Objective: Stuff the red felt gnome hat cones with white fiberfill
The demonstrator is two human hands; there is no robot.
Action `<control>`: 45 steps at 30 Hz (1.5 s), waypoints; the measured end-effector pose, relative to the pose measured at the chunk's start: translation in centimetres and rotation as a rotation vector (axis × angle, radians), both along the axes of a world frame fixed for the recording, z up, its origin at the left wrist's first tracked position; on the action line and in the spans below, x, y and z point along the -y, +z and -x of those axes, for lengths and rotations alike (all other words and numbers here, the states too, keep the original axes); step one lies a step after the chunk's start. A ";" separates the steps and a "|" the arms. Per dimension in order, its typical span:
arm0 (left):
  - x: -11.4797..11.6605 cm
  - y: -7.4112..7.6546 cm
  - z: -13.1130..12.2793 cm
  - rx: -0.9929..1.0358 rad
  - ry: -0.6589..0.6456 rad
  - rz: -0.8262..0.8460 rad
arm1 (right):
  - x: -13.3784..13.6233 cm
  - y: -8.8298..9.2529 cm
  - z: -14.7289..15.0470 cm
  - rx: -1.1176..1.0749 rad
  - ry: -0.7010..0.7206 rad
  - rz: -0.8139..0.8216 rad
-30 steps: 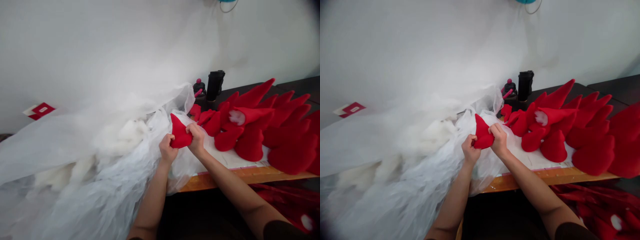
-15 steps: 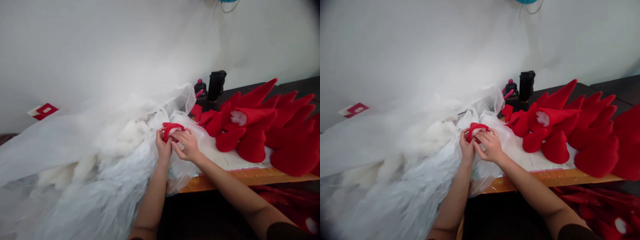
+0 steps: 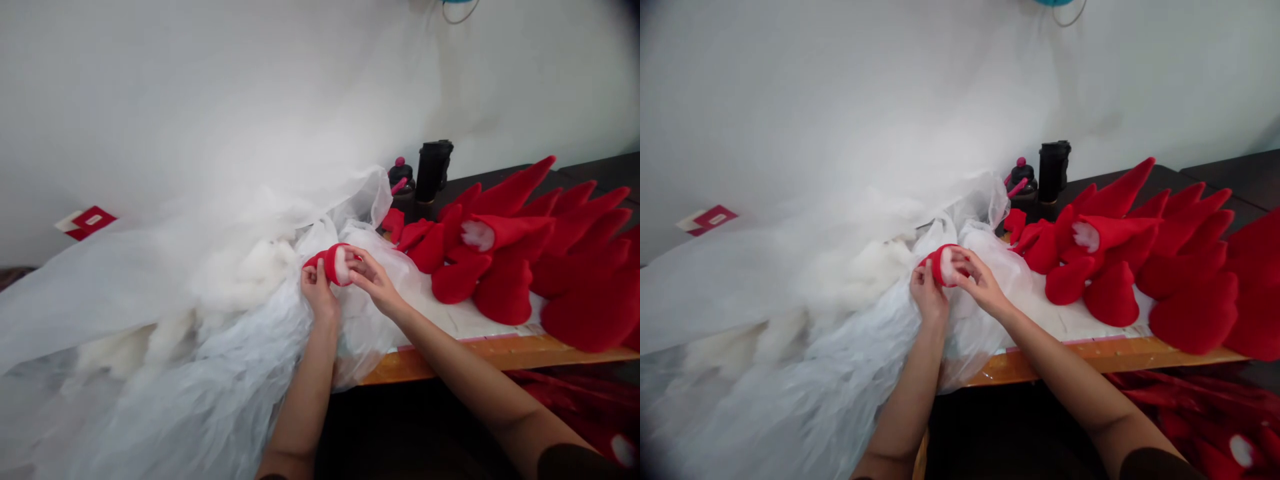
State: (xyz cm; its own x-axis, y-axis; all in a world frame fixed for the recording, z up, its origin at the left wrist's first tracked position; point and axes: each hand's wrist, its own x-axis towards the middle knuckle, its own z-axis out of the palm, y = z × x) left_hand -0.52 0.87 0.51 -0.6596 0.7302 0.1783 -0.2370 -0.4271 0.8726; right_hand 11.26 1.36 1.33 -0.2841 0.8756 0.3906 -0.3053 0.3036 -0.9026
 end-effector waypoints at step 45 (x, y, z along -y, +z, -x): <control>2.6 0.9 -1.4 0.173 -0.723 -0.095 | 1.6 -0.2 -0.4 0.393 0.188 -0.336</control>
State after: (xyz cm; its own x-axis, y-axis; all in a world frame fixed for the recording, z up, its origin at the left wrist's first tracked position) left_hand 0.85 -1.68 1.39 -0.0451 0.9788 0.1996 -0.6175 -0.1844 0.7647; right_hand 11.62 -0.27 1.12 -0.6047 0.6409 0.4729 -0.0418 0.5674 -0.8224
